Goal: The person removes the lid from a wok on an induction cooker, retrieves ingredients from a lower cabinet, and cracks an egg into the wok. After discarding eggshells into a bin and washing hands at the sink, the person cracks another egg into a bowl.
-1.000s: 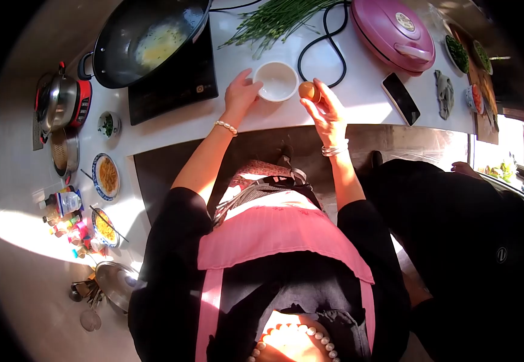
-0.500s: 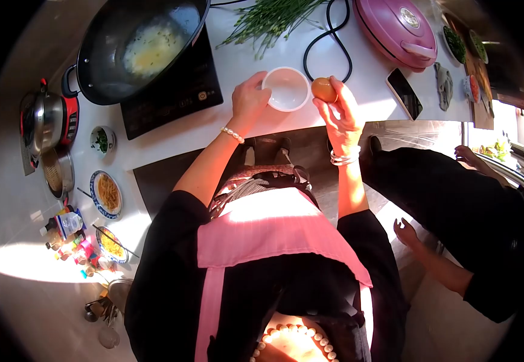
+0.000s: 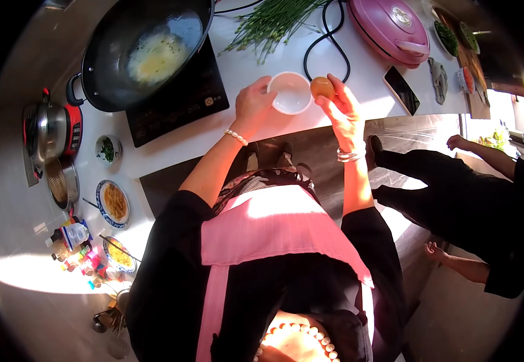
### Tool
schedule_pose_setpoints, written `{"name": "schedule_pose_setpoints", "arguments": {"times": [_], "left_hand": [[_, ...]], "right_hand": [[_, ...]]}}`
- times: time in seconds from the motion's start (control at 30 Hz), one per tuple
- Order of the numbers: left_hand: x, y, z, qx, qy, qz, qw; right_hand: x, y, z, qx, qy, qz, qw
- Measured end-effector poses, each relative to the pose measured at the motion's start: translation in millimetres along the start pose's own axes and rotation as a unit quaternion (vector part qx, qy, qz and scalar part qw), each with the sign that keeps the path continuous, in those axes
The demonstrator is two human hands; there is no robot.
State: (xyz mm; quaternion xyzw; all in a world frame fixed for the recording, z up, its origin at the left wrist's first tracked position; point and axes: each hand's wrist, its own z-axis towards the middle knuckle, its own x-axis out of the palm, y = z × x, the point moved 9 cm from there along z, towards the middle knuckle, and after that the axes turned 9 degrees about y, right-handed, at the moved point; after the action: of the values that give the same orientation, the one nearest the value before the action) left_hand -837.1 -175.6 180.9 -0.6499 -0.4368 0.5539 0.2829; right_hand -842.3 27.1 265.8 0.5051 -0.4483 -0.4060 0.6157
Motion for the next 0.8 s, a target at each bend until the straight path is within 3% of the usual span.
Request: {"name": "schedule_pose_setpoints", "arguments": {"times": [0.1, 0.2, 0.27, 0.3, 0.37, 0.53, 0.7, 0.8], "left_hand": [[-38, -38, -4, 0.015, -0.052, 0.075, 0.996], [-25, -69, 9, 0.157, 0.078, -0.223, 0.959], [-6, -75, 12, 0.105, 0.191, -0.207, 0.954], [4, -75, 12, 0.078, 0.246, -0.198, 0.945], [6, -76, 15, 0.117, 0.231, -0.189, 0.947], [13, -66, 17, 0.130, 0.228, -0.152, 0.953], [22, -51, 21, 0.079, 0.237, -0.200, 0.948], [23, -62, 18, 0.083, 0.250, -0.089, 0.960]], "right_hand": [[14, -2, 7, 0.151, 0.081, 0.114, 0.979], [18, -25, 17, 0.230, 0.126, 0.141, 0.955], [18, -46, 20, 0.262, 0.135, 0.163, 0.942], [21, -46, 19, 0.266, 0.138, 0.164, 0.940], [29, -44, 18, 0.275, 0.143, 0.163, 0.937], [28, -43, 19, 0.200, 0.131, -0.062, 0.969], [27, -49, 24, 0.152, 0.118, -0.225, 0.955], [31, -47, 25, 0.114, 0.119, -0.267, 0.950]]}}
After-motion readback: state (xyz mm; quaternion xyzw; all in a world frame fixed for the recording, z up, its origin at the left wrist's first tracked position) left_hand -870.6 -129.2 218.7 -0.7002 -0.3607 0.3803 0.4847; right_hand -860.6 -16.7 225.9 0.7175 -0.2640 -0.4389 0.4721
